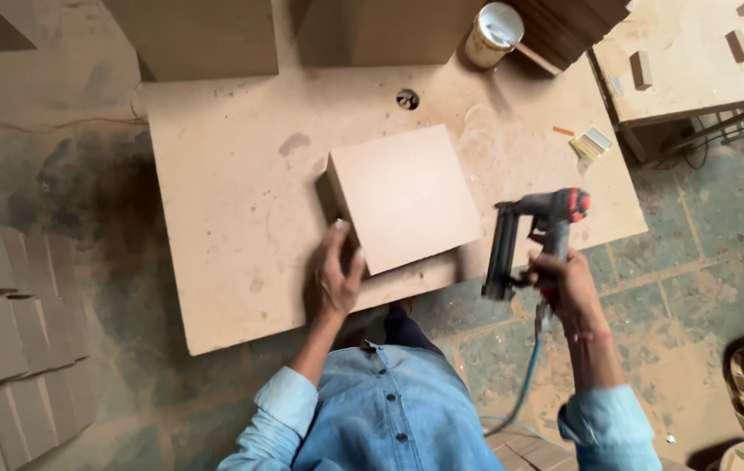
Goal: The person assembles small cardboard boxes by applying glue to the edges and using a pneumatic nail gun to secure the sides. They repeatedly stack completed boxes and continue the assembly process.
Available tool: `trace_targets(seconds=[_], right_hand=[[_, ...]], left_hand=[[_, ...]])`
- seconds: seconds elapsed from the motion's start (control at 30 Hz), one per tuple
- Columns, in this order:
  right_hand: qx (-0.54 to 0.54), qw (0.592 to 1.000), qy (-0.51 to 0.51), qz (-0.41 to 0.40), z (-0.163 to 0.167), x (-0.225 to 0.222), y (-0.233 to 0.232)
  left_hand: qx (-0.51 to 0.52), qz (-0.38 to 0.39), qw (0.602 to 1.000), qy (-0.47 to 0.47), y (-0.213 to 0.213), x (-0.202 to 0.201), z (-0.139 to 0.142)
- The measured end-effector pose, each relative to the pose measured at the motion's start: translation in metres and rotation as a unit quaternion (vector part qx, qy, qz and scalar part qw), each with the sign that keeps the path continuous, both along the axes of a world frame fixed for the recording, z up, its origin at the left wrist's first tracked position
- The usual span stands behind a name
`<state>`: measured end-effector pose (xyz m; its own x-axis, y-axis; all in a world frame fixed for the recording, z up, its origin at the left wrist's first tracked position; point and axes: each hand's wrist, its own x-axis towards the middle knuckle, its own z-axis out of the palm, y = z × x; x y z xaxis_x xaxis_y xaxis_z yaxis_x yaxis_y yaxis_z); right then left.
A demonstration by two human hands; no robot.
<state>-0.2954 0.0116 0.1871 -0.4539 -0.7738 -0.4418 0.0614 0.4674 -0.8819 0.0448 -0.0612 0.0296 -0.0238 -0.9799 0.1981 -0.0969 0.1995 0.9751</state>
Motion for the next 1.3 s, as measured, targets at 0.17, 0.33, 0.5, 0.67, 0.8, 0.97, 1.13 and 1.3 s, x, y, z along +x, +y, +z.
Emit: trace_targets(seconds=[0.17,0.33,0.5,0.67,0.8,0.97,1.13,1.3], right_hand=[[-0.098,0.956,-0.271,-0.055,-0.068,-0.098,-0.064],[-0.107,0.956,-0.274,-0.016,-0.099,-0.154,-0.112],[-0.011,0.888,0.442,0.126,-0.115,-0.172,-0.133],[-0.066,0.924,0.110,0.359,-0.136,-0.078,-0.141],[0.070,0.882,-0.206,0.419,-0.115,-0.050,-0.146],[0.185,0.855,-0.198,0.442,-0.089,-0.052,-0.164],[0.129,0.852,-0.283,0.422,-0.074,-0.032,-0.171],[-0.109,0.808,-0.395,0.424,-0.034,-0.026,-0.191]], left_hand=[[0.109,-0.024,0.993,0.046,-0.047,-0.026,-0.001],[0.109,-0.019,0.993,0.037,-0.033,-0.045,-0.009],[0.151,0.072,0.986,-0.012,0.020,-0.072,-0.016],[0.280,0.176,0.939,0.096,0.070,-0.125,-0.013],[0.307,0.248,0.882,0.256,0.073,-0.142,0.007],[0.325,0.230,0.867,0.298,0.053,-0.115,0.051],[0.332,0.221,0.847,0.351,0.044,-0.099,0.071],[0.159,0.215,0.829,0.492,0.016,-0.064,0.082]])
